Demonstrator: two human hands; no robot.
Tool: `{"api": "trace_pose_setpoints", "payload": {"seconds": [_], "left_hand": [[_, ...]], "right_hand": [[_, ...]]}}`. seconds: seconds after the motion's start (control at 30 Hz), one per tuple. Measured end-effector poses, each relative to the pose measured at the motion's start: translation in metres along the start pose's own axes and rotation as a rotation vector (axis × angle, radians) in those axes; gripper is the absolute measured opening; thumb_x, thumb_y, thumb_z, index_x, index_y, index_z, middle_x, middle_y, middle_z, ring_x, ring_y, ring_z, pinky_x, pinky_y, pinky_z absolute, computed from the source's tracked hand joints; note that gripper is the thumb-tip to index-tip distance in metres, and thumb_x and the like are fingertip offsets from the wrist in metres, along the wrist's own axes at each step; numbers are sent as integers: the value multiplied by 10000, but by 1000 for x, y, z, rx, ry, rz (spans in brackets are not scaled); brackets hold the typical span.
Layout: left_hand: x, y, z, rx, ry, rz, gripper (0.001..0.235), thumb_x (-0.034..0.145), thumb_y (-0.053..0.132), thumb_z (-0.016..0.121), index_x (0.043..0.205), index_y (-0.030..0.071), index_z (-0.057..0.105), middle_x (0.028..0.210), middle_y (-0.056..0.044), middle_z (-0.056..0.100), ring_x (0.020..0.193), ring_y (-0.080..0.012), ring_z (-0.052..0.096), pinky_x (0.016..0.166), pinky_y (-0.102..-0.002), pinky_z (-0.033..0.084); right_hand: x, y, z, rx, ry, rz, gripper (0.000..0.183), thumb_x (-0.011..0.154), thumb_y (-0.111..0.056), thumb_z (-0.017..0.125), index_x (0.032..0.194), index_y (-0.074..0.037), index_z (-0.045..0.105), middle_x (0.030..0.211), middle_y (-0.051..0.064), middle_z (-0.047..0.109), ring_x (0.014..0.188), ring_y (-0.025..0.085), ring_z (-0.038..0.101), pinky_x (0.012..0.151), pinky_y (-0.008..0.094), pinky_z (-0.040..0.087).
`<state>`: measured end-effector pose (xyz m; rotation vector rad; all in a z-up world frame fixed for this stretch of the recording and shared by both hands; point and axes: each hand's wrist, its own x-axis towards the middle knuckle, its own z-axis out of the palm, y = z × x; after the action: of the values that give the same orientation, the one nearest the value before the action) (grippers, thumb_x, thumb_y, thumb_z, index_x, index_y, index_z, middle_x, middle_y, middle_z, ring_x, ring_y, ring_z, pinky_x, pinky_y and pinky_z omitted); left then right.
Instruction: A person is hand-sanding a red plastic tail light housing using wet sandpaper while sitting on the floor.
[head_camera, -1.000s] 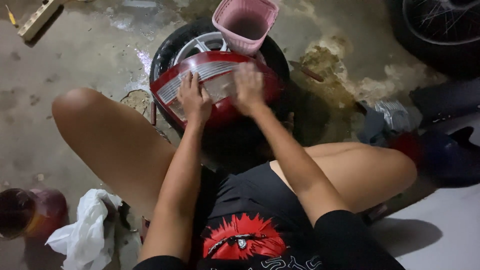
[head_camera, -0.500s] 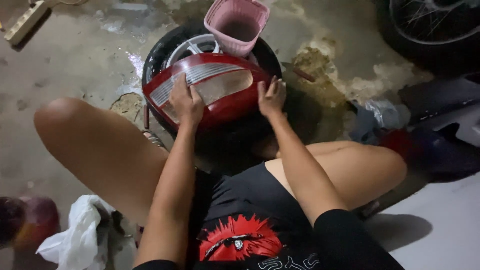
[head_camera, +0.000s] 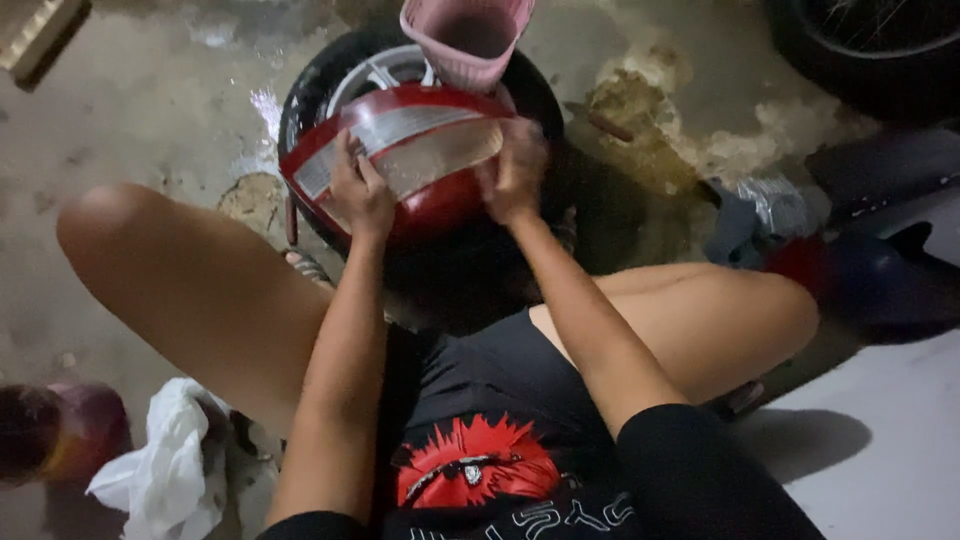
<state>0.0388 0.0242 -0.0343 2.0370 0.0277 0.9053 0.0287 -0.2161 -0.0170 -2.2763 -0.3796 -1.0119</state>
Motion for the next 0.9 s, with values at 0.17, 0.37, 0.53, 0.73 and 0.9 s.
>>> {"api": "trace_pose_setpoints", "payload": {"seconds": [0.17,0.37,0.53,0.73,0.9], "left_hand": [[6,11,-3,15,16,6,458,969,41,541,1420,113,571,1157,-177,746,1088,-386,706,964,-509,531],[4,0,5,-50,57,-49,448,978,44,531,1412,144,589,1151,-158,752,1088,-372,708,957,-484,542],[1,-8,6,-94,68,-130,469,1008,69,461,1451,194,549,1154,-108,765,1103,-318,722,956,-434,563],[-3,12,-7,-146,60,-137,424,1018,85,484,1432,144,557,1143,-151,762,1105,-347,720,953,-458,568],[1,13,-6,-106,44,-103,413,1000,83,527,1407,114,592,1159,-189,740,1106,-372,706,996,-464,531]], "right_hand": [[-73,150,73,27,-330,842,974,1009,-853,189,1677,-149,107,1708,212,64,1573,420,-5,1246,604,-4],[-41,26,63,-241,-6,-130,805,974,-627,522,1535,-73,360,1681,202,215,1555,447,128,1216,637,133],[-28,-67,49,-108,-437,-159,1118,831,-947,284,1605,-141,340,1694,149,256,1569,391,184,1212,672,187],[-5,-30,26,-97,-389,-246,876,826,-677,593,1518,-149,491,1516,158,529,1423,384,443,1164,648,269],[-53,159,58,-526,3,-145,267,1039,-270,520,1204,-116,662,1211,147,701,1176,335,654,1019,504,505]]}}
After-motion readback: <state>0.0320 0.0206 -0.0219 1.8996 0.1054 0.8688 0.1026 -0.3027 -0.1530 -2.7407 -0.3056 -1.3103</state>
